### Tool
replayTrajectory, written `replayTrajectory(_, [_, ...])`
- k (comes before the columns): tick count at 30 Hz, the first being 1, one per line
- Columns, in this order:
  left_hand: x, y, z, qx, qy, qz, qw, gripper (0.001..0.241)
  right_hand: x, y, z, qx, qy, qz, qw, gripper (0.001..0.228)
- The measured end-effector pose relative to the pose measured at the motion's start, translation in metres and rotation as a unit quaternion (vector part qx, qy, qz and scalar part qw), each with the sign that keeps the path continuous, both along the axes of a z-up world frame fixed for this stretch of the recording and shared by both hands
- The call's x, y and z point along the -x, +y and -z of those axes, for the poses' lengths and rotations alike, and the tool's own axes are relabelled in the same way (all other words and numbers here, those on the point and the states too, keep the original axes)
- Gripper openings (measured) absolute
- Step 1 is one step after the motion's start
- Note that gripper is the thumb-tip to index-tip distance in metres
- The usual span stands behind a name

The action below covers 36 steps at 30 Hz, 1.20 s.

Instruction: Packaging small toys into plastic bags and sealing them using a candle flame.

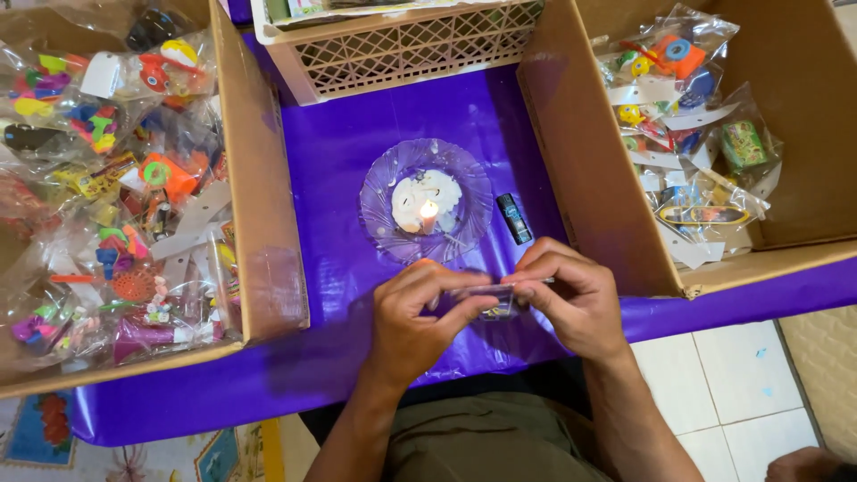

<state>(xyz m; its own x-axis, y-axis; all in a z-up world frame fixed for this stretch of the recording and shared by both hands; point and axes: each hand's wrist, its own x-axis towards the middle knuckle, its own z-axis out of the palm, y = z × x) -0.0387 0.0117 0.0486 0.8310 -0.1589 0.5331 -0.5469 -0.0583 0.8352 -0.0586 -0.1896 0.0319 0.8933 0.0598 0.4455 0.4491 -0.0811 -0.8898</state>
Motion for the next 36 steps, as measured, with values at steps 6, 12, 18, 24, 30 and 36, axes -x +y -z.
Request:
replayTrajectory(6, [0.0,0.002,0.007,0.005,-0.005,0.019,1.0,0.009,0.004,0.004,-0.004,0.008,0.013,-0.04,0.999,0.029])
replayTrajectory(12, [-0.004,0.012,0.024,0.002,0.042,0.082,0.996,0.016,0.008,-0.002,-0.042,0.1,0.03,-0.037,0.994,0.007])
replayTrajectory(18, [0.0,0.026,0.027,-0.087,0.066,0.059,0.992,0.016,0.037,-0.058,-0.085,0.212,-0.017,0.214,0.953,0.012])
replayTrajectory(24, [0.006,0.034,0.042,-0.101,0.101,0.032,0.989,0.024,-0.004,-0.134,-0.077,0.281,0.037,0.355,0.891,0.02])
replayTrajectory(30, [0.018,0.047,0.044,-0.122,0.12,-0.019,0.985,0.019,-0.001,-0.124,-0.069,0.417,-0.05,0.346,0.839,0.02])
replayTrajectory(36, [0.043,0.078,-0.003,-0.119,0.097,-0.021,0.988,0.013,0.008,-0.031,-0.084,0.313,-0.203,0.287,0.882,0.006])
